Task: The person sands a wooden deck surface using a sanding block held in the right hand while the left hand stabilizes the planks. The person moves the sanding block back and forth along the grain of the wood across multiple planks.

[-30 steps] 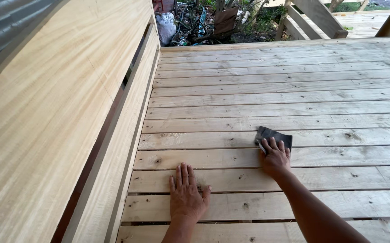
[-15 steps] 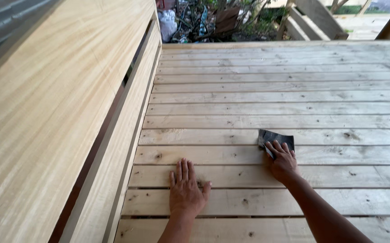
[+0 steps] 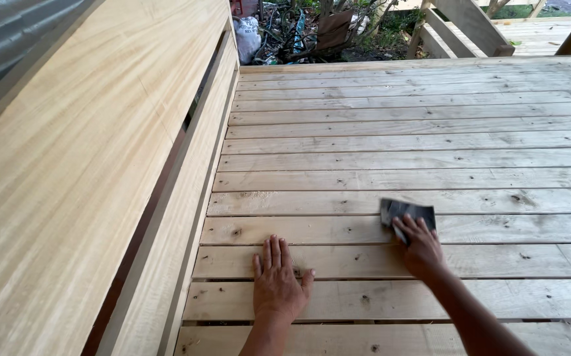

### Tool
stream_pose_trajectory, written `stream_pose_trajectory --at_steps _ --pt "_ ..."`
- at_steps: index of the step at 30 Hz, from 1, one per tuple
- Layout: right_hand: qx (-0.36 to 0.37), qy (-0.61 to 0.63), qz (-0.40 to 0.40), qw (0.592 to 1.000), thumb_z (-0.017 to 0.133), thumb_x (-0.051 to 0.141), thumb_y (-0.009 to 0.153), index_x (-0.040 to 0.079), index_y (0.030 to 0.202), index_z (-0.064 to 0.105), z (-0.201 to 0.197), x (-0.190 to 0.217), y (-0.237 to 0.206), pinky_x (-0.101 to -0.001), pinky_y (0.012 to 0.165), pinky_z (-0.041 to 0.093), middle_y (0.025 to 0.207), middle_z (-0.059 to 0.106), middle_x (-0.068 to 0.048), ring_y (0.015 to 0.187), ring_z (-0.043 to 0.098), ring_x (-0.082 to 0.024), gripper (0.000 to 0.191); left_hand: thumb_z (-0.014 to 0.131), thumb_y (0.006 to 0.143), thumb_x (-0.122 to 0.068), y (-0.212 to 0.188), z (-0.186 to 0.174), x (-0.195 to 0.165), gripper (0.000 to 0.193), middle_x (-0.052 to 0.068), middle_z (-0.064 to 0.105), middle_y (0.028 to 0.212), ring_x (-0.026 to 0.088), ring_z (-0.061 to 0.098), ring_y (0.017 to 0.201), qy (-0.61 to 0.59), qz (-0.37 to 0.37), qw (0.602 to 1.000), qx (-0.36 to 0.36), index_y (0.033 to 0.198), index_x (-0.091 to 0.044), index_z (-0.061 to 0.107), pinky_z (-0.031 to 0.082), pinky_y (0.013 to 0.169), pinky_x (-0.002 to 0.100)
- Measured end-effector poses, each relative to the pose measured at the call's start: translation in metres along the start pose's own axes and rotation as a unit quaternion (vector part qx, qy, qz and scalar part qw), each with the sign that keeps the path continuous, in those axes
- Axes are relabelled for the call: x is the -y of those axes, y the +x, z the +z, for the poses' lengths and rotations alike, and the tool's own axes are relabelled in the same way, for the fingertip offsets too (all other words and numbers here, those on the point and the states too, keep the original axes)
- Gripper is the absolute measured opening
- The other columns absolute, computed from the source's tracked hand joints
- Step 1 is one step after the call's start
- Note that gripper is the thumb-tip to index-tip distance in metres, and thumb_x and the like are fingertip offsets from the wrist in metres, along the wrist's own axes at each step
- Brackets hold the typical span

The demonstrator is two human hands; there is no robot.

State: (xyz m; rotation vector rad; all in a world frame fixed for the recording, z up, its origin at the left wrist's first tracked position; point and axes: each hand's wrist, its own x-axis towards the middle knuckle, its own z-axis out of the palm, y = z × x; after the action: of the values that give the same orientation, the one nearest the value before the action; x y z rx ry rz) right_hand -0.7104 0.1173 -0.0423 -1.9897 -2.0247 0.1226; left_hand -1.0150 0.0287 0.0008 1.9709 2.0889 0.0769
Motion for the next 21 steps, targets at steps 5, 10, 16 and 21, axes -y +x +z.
stream_pose_trajectory --at_steps 5,10,16,21 --pt "-0.020 -0.031 -0.040 0.999 0.052 0.040 0.096 0.037 0.154 0.040 0.001 -0.005 -0.017 -0.0528 0.123 0.020 0.165 0.030 0.003 0.155 0.024 -0.031 0.059 0.041 0.098 -0.062 -0.001 0.000 0.000 0.095 0.014 0.001 0.171 0.027 -0.003 0.158 0.001 -0.003 1.000 0.016 0.161 -0.001 0.005 0.000 0.126 0.047" --pt "0.009 -0.059 -0.003 0.998 0.047 0.037 0.105 0.035 0.156 0.041 -0.015 -0.008 0.042 -0.0552 0.121 0.027 0.167 0.033 -0.001 0.152 0.033 -0.033 0.052 0.040 0.098 -0.062 -0.001 0.003 0.000 0.093 0.015 0.002 0.170 0.027 -0.002 0.158 0.004 0.004 1.000 -0.011 0.160 -0.001 0.006 0.001 0.125 0.048" --pt "-0.002 -0.013 -0.054 0.998 0.058 0.028 0.096 0.037 0.151 0.043 0.020 0.007 -0.030 -0.0547 0.123 0.018 0.166 0.030 0.003 0.155 0.024 -0.031 0.058 0.039 0.100 -0.060 -0.001 0.002 -0.001 0.091 0.015 0.001 0.171 0.028 -0.003 0.158 0.008 -0.002 1.000 0.008 0.160 -0.001 0.005 0.000 0.125 0.048" --pt "0.017 -0.014 -0.090 0.996 0.059 0.020 0.093 0.034 0.154 0.041 0.017 0.028 -0.005 -0.0506 0.124 0.019 0.166 0.030 -0.001 0.155 0.022 -0.033 0.065 0.037 0.101 -0.060 -0.002 -0.002 -0.003 0.091 0.015 0.000 0.171 0.028 -0.004 0.158 0.023 -0.003 0.999 0.024 0.161 -0.001 0.003 0.000 0.126 0.048"
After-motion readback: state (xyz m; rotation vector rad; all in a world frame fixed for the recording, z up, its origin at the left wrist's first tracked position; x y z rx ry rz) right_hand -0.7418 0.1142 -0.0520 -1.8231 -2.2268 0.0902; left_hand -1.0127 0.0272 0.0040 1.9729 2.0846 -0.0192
